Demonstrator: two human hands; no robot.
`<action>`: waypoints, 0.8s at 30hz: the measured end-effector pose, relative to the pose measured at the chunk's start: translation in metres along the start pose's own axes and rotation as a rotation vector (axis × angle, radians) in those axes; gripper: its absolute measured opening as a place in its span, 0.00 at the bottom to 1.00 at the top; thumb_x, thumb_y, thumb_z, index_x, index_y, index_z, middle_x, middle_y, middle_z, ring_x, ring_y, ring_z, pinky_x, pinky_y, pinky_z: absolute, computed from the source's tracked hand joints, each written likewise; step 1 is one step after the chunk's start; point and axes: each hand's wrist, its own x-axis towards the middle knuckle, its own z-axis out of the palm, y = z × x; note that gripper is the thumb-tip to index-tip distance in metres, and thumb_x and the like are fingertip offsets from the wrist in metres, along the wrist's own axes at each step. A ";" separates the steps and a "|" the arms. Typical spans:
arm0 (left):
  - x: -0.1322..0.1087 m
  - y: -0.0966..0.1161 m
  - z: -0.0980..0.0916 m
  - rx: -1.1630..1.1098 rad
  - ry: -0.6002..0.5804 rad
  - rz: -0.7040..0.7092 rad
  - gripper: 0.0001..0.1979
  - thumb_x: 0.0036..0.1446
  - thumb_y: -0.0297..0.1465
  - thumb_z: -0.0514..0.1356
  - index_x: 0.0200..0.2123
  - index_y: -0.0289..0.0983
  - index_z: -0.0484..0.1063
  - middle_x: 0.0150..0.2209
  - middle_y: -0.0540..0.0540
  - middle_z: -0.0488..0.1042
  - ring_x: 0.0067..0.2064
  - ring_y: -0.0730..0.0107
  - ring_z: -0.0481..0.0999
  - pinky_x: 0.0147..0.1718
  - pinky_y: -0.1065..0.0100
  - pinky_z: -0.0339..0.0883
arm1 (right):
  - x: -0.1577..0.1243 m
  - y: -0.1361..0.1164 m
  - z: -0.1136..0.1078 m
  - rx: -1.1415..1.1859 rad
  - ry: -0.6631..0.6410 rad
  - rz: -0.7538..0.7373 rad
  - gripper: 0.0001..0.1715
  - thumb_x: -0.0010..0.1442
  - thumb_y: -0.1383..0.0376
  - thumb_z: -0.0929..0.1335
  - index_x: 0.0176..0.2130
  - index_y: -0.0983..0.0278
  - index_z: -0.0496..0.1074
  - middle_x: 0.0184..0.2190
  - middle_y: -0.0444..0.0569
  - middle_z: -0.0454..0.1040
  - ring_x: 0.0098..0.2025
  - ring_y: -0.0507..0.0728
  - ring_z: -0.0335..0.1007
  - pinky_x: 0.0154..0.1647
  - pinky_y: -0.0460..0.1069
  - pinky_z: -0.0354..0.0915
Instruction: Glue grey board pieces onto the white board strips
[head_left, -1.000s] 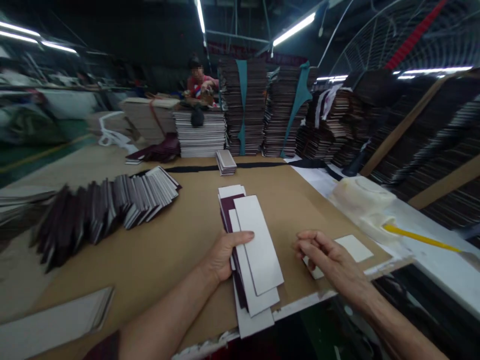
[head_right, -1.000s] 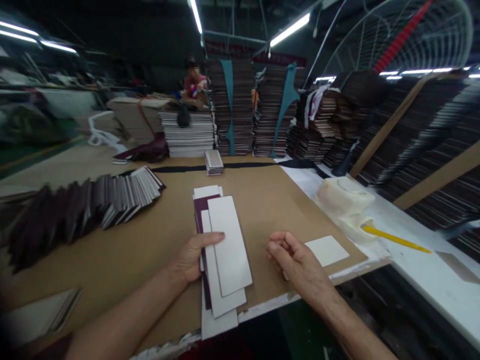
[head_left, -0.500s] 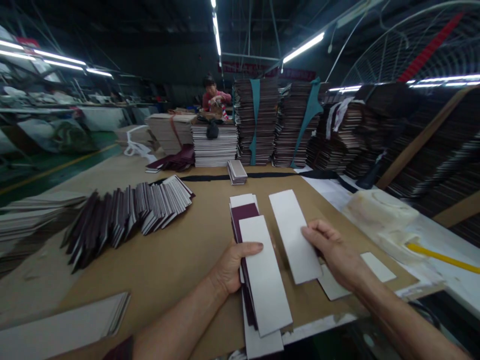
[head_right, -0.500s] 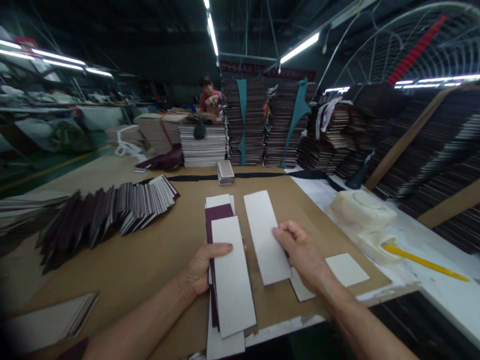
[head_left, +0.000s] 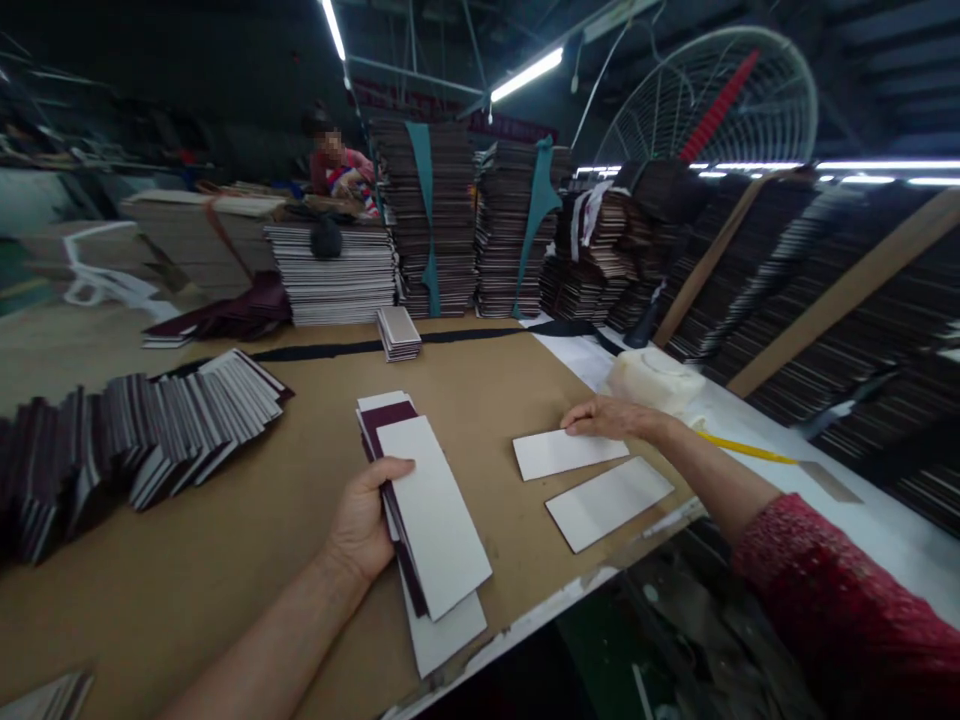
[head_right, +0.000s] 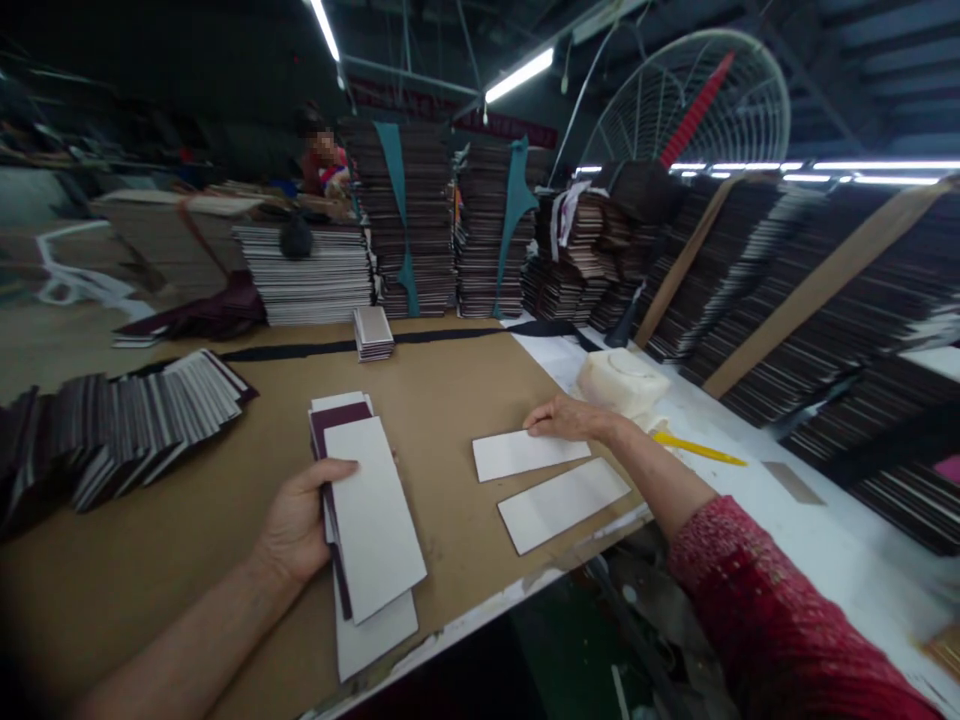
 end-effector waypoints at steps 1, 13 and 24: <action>0.000 0.000 0.000 0.003 0.024 0.005 0.23 0.45 0.22 0.62 0.47 0.28 0.76 0.31 0.40 0.83 0.31 0.52 0.84 0.36 0.55 0.82 | 0.002 0.003 0.003 -0.006 -0.006 -0.006 0.17 0.68 0.53 0.69 0.44 0.64 0.76 0.41 0.48 0.77 0.43 0.58 0.74 0.50 0.58 0.69; 0.001 -0.012 -0.005 0.059 -0.092 -0.007 0.14 0.40 0.22 0.69 0.35 0.30 0.77 0.27 0.41 0.82 0.26 0.59 0.81 0.30 0.61 0.79 | -0.014 -0.052 0.028 0.143 0.209 -0.123 0.18 0.61 0.48 0.70 0.39 0.59 0.79 0.41 0.49 0.77 0.49 0.62 0.69 0.58 0.60 0.60; 0.001 -0.019 -0.006 0.060 -0.108 -0.027 0.18 0.42 0.25 0.71 0.40 0.28 0.78 0.33 0.36 0.83 0.30 0.57 0.81 0.34 0.59 0.77 | 0.010 -0.142 0.102 0.595 0.165 -0.060 0.26 0.54 0.42 0.72 0.28 0.61 0.70 0.23 0.44 0.71 0.25 0.52 0.65 0.26 0.47 0.62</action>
